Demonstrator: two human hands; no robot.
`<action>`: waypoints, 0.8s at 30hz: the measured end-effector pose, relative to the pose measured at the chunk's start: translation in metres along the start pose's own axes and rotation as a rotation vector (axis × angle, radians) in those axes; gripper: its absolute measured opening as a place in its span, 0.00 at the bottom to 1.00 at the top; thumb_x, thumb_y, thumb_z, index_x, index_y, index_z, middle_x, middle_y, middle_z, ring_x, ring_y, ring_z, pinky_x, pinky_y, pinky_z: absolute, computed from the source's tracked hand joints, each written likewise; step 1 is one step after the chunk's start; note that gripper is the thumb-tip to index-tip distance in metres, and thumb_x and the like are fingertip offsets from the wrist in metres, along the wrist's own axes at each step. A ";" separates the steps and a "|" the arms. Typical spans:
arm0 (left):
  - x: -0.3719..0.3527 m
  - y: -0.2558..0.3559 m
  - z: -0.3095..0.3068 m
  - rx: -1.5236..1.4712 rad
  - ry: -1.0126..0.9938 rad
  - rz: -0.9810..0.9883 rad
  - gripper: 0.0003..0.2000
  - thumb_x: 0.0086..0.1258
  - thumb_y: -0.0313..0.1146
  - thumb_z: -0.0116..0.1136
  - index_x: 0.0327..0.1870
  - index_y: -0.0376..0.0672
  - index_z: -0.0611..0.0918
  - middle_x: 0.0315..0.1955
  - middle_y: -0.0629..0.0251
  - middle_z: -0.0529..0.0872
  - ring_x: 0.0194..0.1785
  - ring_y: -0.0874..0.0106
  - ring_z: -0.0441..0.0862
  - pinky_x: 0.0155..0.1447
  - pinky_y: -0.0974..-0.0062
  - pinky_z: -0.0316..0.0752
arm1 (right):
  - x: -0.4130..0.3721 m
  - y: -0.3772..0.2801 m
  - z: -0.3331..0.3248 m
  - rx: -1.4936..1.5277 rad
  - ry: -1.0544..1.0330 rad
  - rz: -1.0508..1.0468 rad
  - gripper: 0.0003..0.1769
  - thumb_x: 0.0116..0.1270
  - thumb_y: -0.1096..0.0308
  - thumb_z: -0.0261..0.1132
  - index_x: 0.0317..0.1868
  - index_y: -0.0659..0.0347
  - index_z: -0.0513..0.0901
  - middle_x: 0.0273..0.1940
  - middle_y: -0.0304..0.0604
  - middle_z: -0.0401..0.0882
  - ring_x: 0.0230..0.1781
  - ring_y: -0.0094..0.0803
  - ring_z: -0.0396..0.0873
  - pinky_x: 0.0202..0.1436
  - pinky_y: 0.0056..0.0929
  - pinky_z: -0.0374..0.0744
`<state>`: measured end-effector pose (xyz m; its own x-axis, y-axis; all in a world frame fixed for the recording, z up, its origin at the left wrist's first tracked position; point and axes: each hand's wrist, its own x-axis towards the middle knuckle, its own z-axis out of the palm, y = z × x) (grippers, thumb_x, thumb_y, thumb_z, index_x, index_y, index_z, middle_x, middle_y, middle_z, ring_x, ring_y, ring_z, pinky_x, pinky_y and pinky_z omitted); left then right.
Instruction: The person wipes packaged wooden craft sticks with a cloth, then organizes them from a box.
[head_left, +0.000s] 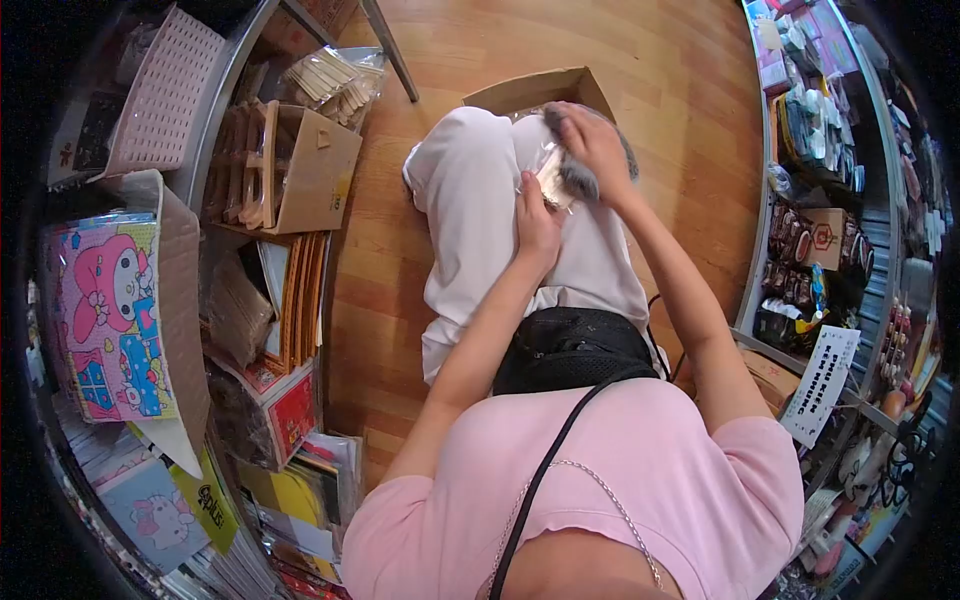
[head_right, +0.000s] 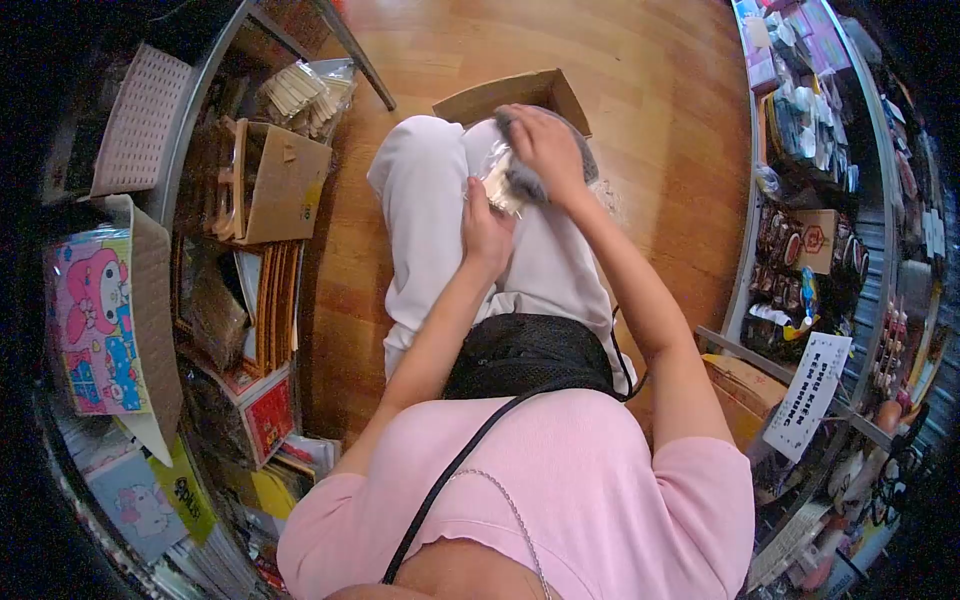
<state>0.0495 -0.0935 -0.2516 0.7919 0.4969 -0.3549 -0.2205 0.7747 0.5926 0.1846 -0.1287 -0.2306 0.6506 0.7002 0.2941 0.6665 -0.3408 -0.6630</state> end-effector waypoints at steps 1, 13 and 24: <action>0.000 -0.001 -0.001 0.138 0.056 -0.013 0.27 0.75 0.53 0.31 0.61 0.38 0.67 0.55 0.60 0.73 0.57 0.68 0.73 0.60 0.69 0.67 | 0.002 0.005 0.000 0.094 0.009 0.167 0.18 0.65 0.67 0.53 0.54 0.62 0.76 0.55 0.51 0.74 0.56 0.47 0.72 0.61 0.38 0.67; -0.003 -0.004 -0.004 -0.242 -0.022 -0.086 0.25 0.75 0.50 0.33 0.63 0.40 0.64 0.57 0.61 0.71 0.58 0.69 0.71 0.61 0.71 0.65 | -0.036 -0.044 0.020 -0.232 0.020 -0.013 0.21 0.68 0.65 0.51 0.60 0.58 0.70 0.61 0.47 0.67 0.63 0.41 0.64 0.67 0.43 0.58; -0.002 -0.003 -0.012 -0.121 -0.021 -0.029 0.25 0.75 0.49 0.34 0.63 0.39 0.64 0.60 0.58 0.68 0.63 0.68 0.65 0.65 0.72 0.60 | -0.063 -0.071 0.023 -0.130 0.075 0.102 0.22 0.65 0.70 0.51 0.60 0.60 0.69 0.62 0.51 0.66 0.65 0.46 0.61 0.68 0.42 0.56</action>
<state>0.0418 -0.0917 -0.2619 0.8103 0.4663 -0.3549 -0.2632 0.8308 0.4905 0.0879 -0.1337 -0.2181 0.7393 0.6105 0.2840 0.6340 -0.4891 -0.5990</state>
